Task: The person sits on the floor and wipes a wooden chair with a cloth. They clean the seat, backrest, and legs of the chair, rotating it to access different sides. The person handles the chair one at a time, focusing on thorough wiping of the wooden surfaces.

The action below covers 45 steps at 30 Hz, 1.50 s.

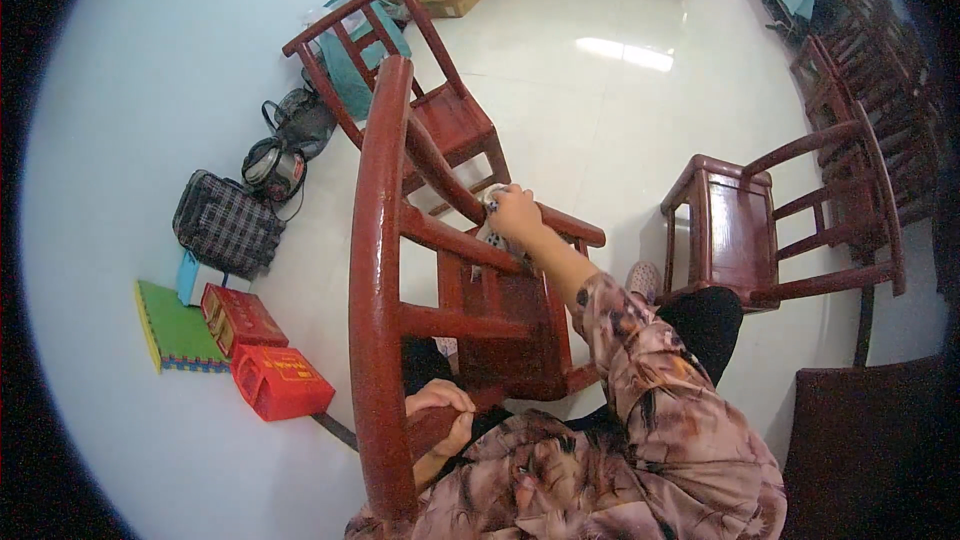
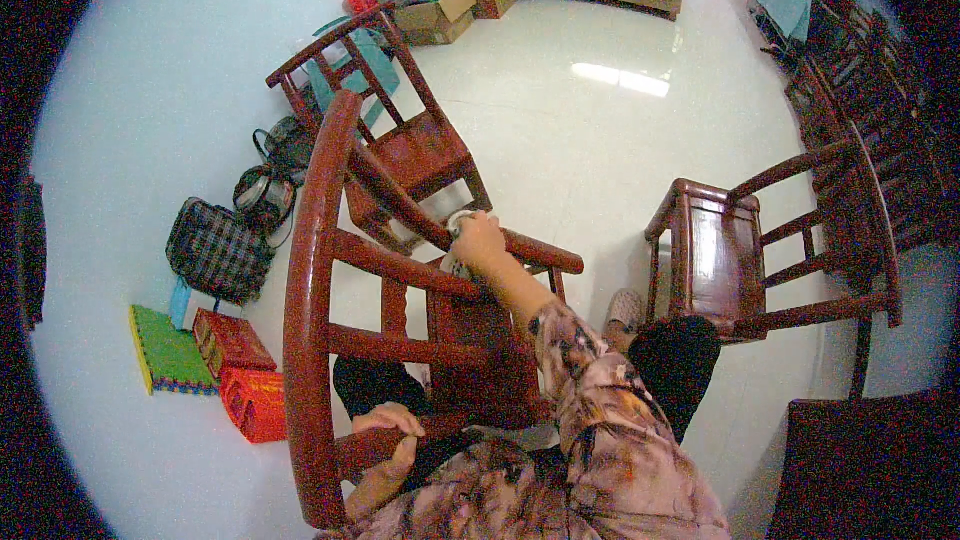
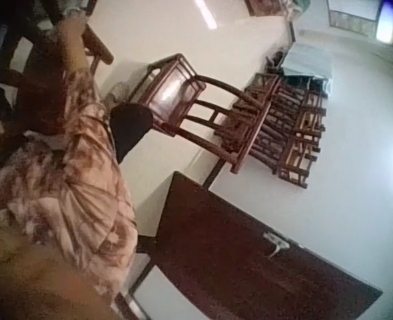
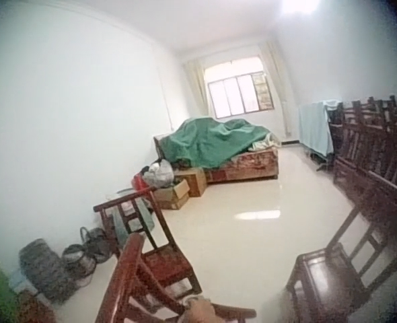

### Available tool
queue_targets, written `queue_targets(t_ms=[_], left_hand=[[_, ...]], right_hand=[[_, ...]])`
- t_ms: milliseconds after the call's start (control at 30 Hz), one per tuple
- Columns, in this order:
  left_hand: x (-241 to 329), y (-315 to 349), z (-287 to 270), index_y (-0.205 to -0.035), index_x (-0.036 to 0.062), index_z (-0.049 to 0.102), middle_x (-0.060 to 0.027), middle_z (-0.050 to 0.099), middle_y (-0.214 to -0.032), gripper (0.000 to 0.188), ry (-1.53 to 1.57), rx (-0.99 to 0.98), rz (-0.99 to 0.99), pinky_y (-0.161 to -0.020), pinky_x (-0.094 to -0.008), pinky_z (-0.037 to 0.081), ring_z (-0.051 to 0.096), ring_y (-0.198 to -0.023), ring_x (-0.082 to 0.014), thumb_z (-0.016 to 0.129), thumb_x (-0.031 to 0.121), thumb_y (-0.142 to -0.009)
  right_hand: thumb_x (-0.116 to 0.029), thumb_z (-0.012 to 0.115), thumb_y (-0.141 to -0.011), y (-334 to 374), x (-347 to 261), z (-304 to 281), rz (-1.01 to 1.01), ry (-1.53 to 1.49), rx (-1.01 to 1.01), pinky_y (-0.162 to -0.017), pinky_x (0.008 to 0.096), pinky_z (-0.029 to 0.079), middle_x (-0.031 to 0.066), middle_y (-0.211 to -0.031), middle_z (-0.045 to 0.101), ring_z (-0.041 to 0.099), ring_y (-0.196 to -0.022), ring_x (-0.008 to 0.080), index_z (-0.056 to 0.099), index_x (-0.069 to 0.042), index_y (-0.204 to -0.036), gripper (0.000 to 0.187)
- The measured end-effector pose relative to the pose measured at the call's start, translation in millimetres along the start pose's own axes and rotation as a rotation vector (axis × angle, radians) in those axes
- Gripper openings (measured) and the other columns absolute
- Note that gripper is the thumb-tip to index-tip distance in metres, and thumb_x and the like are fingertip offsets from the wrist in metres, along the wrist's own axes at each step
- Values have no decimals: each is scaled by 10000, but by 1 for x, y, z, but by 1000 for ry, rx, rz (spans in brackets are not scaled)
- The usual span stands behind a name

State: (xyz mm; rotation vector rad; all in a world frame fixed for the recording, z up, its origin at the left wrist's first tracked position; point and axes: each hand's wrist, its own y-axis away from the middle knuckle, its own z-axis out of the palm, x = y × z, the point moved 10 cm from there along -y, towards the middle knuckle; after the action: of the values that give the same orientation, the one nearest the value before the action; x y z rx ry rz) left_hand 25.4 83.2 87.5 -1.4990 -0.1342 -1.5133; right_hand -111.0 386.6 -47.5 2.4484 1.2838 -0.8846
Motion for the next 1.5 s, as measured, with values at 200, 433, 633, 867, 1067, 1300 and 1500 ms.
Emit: queue_targets(t_ms=[200,433,633,867,1067,1300,1500], left_hand=[[-16,1,10,-1055,16,463,-136,566,-864,371,67,-191,79,-607,-348,547,585,-737,-221,674,-27,-752],[-8,-9,32,-1003,28,461,-117,567,-857,347,-121,-63,37,-589,-321,541,587,-683,-217,684,-24,-743],[-5,-4,17,-1004,51,459,-112,563,-848,316,-96,-39,69,-550,-315,542,589,-678,-215,669,-4,-774],[-1,-9,12,-1005,44,469,-129,571,-791,321,-96,-32,52,-517,-326,550,593,-631,-223,686,11,-771],[-2,-5,-17,-957,50,459,-123,558,-796,269,-85,-6,46,-528,-323,538,568,-646,-217,665,20,-788],[10,-3,-55,-968,69,395,-115,526,-816,263,-145,91,-16,-616,-300,517,543,-666,-184,587,-5,-804],[4,1,-60,-972,78,380,-113,519,-829,297,-122,112,-44,-637,-296,518,541,-683,-178,586,-44,-795]], right_hand=[[-311,567,-744,14,-23,-9,27,185,-773,-876,400,464,196,-1106,615,581,-1032,347,648,-32,-1042,415],[-233,642,-678,10,51,12,103,-379,-641,-719,343,503,131,-893,659,628,-811,228,636,43,-989,415],[-136,601,-617,46,42,-66,221,-1782,-563,-771,419,536,206,-992,614,625,-837,303,567,70,-1065,495],[-153,672,-673,74,-121,-209,-484,-1227,-224,-969,359,386,188,-1232,500,512,-1108,272,508,26,-1205,585],[-216,674,-693,80,-131,-150,-525,-908,-120,-972,349,379,157,-1196,519,496,-1144,280,507,6,-1163,546],[-164,641,-654,95,-24,-35,-230,-730,-188,-928,362,420,175,-1088,575,546,-1042,329,577,-17,-1083,458],[-110,653,-606,128,6,-43,-38,-621,-332,-833,358,468,115,-1001,630,609,-890,259,645,-20,-995,400]])
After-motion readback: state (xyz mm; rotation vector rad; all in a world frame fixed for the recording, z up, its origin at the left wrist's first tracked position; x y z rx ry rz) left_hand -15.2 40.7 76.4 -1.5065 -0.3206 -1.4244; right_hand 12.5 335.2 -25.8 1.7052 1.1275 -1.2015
